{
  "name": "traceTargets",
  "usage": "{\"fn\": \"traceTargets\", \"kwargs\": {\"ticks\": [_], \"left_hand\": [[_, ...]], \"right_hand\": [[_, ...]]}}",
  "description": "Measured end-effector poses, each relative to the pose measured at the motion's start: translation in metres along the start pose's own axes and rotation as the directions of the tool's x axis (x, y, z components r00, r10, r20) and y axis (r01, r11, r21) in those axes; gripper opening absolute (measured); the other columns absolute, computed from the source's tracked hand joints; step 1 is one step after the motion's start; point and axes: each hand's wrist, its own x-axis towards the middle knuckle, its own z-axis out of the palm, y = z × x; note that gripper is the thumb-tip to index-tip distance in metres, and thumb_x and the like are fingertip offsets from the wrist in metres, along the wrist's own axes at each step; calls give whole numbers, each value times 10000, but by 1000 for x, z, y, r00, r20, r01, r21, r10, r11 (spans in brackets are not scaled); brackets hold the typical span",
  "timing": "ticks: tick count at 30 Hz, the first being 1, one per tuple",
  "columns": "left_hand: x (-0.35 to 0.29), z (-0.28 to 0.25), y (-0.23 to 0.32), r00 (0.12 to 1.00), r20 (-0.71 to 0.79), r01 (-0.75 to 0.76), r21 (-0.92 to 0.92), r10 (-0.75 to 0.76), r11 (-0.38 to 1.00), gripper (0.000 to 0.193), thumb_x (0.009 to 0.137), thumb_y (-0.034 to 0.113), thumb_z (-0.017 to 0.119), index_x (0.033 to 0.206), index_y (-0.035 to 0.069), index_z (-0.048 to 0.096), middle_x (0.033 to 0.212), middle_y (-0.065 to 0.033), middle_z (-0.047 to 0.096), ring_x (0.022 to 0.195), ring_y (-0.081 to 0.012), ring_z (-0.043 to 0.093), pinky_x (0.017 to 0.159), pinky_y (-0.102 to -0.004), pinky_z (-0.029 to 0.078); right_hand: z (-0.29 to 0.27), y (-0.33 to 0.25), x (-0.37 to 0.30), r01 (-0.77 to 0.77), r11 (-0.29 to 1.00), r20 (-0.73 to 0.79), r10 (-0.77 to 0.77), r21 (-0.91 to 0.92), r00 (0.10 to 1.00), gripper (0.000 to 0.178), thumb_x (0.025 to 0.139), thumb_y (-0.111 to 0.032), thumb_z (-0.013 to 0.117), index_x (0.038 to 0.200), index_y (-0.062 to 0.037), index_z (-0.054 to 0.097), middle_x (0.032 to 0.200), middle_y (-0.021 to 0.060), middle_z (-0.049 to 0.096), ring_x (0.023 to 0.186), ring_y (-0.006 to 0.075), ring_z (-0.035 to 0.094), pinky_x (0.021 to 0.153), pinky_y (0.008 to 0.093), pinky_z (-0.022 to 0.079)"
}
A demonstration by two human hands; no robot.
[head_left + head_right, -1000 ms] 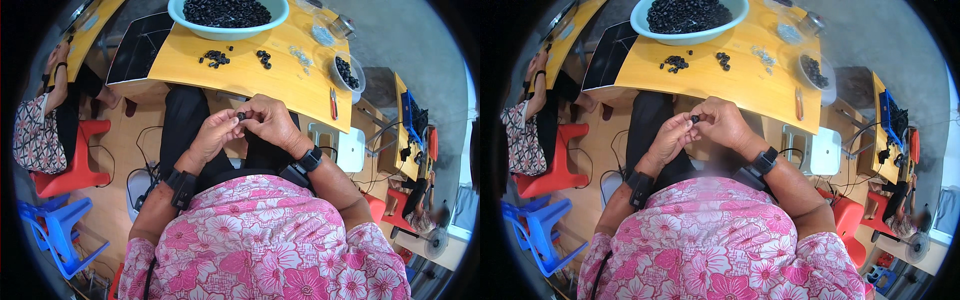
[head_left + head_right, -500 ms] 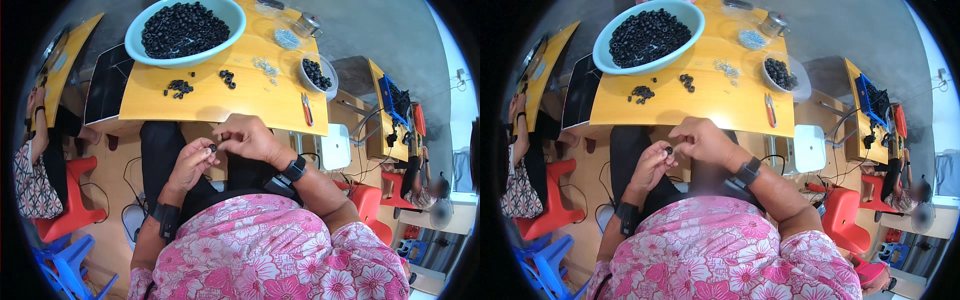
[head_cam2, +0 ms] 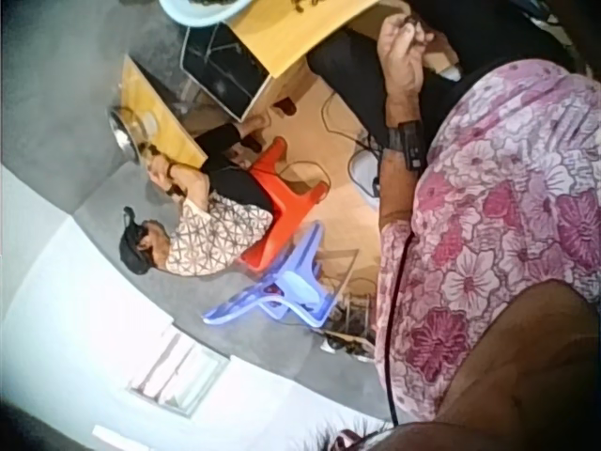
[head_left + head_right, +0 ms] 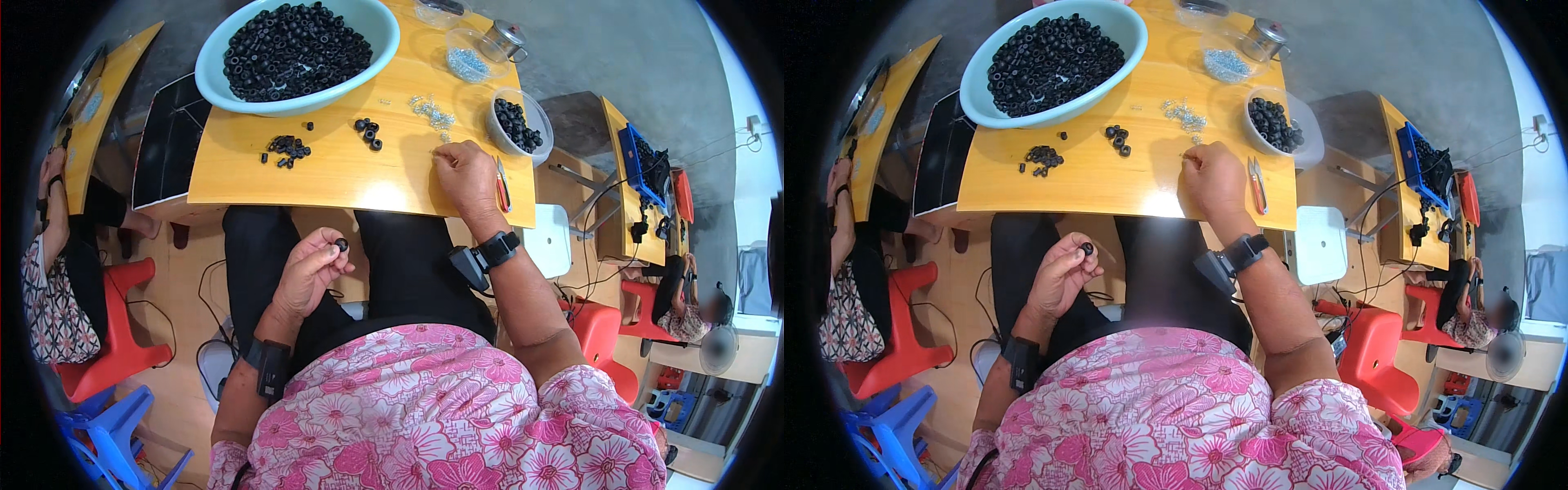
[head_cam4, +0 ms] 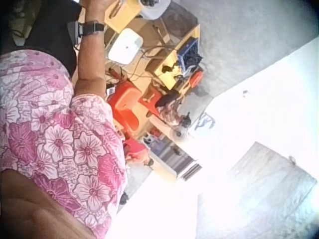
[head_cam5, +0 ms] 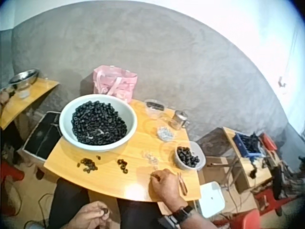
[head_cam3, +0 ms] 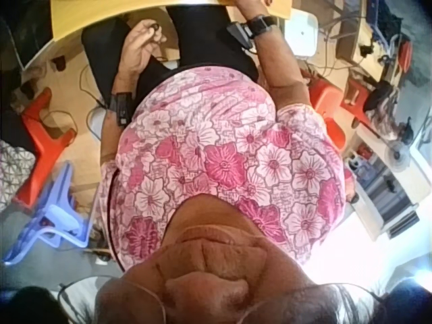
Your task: Assembling small metal components into black plastic housings at a production workstation.
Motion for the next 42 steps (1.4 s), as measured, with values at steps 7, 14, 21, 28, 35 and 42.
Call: {"fn": "traceTargets", "kwargs": {"ticks": [7, 14, 21, 28, 35, 42], "left_hand": [[-2, -2, -2, 1000, -13, -15, 5, 15, 1000, 150, 902, 131, 547, 1032, 57, 536, 856, -12, 552, 777, -94, 539, 799, -293, 498], [-4, -2, -2, 1000, 2, -8, 33, 8, 999, 146, 909, 118, 538, 1039, 53, 535, 860, -10, 559, 774, -88, 546, 793, -294, 501], [-3, -4, -5, 999, 12, -48, -14, 48, 999, 135, 923, 131, 538, 1042, 66, 536, 880, -5, 560, 771, -78, 531, 772, -281, 489], [-1, -3, -5, 999, -20, -43, -19, 43, 999, 125, 947, 168, 536, 1047, 93, 542, 881, 20, 554, 767, -69, 516, 772, -278, 485], [-2, -6, -6, 998, -32, -63, -60, 61, 996, 129, 961, 178, 521, 1056, 97, 554, 884, 32, 550, 788, -65, 516, 782, -274, 482], [-1, -8, -8, 995, -48, -96, -67, 92, 993, 136, 958, 162, 523, 1065, 84, 555, 894, 22, 561, 772, -69, 529, 774, -267, 489]], "right_hand": [[6, 1, -2, 99, 993, -37, -102, -67, 994, 110, 746, -82, 624, 818, -65, 706, 775, 139, 640, 710, 320, 625, 656, 377, 508], [2, -6, -9, 143, 988, 80, -138, -58, 987, 93, 799, -127, 580, 830, -77, 652, 840, 165, 606, 768, 365, 604, 689, 431, 497], [8, -27, -23, 324, 937, 77, -335, 127, 939, 63, 804, -79, 574, 847, -57, 614, 810, 160, 584, 751, 366, 584, 662, 427, 487], [15, -66, -44, 192, 842, 199, -330, 504, 923, 82, 790, -30, 632, 871, -26, 619, 780, 138, 585, 692, 302, 589, 629, 358, 487], [12, -98, -55, 290, 819, 264, -460, 495, 847, 109, 762, -20, 623, 867, -32, 597, 805, 146, 593, 729, 331, 598, 656, 389, 497], [12, -103, -55, 498, 786, 237, -596, 366, 767, 137, 742, -43, 621, 868, -28, 569, 811, 143, 561, 721, 321, 604, 650, 387, 515]]}}
